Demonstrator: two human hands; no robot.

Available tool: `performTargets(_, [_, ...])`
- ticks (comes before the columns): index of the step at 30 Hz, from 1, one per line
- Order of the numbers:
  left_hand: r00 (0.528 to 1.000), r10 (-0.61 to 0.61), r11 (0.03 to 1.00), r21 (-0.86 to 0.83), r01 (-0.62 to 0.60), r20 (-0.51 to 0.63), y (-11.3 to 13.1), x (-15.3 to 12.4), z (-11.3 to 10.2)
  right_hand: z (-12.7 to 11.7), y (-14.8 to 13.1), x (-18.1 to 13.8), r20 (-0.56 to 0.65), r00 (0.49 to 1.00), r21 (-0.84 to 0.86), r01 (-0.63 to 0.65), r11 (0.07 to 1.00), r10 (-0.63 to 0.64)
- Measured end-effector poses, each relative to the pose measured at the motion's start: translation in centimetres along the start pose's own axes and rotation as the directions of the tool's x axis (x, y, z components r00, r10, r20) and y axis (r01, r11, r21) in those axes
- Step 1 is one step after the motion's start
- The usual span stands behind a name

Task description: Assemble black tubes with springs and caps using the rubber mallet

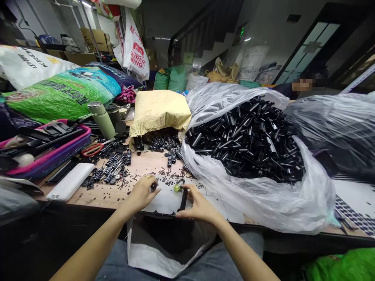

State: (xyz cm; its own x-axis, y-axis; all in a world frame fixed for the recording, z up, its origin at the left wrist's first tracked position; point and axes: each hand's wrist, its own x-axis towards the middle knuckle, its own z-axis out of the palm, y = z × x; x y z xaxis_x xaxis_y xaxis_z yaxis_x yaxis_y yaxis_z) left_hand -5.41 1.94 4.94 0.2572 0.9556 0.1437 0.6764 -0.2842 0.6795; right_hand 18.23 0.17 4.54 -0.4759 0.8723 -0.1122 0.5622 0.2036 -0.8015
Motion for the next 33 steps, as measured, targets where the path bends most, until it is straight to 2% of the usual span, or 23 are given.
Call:
performTargets(2, [0.999,-0.015,0.982,-0.188,0.008,-0.031,0.0,0.6,1.0,-0.1,0.6,0.3,-0.105,0.994,-0.051,0.005,0.999,-0.01])
performTargets(4, [0.995,-0.074,0.906,-0.42,0.042,-0.062,-0.1,1.0,2.0,0.1,0.5,0.5,-0.158,0.985,-0.105,0.053,0.993,-0.069])
performTargets(7, [0.99,-0.114,0.694,-0.72,0.024,-0.077,0.3,1.2,2.7,1.0,-0.7,0.4,-0.2,0.965,-0.153,0.14,0.978,-0.169])
performTargets(10, [0.987,-0.16,0.472,-0.879,0.059,-0.019,1.3,1.0,2.8,1.9,-2.3,0.6,-0.237,0.935,-0.175,0.227,0.958,-0.265])
performTargets(14, [0.958,-0.259,0.299,-0.933,0.202,0.124,3.0,0.6,2.5,2.4,-3.9,1.6,-0.258,0.867,-0.236,0.371,0.898,-0.426])
performTargets(17, [0.938,-0.293,0.269,-0.926,0.264,0.182,3.8,0.3,2.5,2.5,-4.6,2.2,-0.235,0.834,-0.266,0.439,0.858,-0.499])
performTargets(20, [0.929,-0.316,0.262,-0.924,0.279,0.192,4.2,0.3,2.3,2.5,-5.0,2.3,-0.236,0.827,-0.27,0.449,0.852,-0.51])
performTargets(27, [0.891,-0.381,0.161,-0.932,0.326,0.246,5.2,0.2,2.1,3.1,-4.7,1.8,-0.193,0.874,-0.227,0.402,0.887,-0.446])
performTargets(33, [0.837,-0.425,0.146,-0.887,0.439,0.344,5.4,0.6,2.6,3.7,-4.7,2.1,-0.216,0.927,-0.085,0.295,0.952,-0.307])
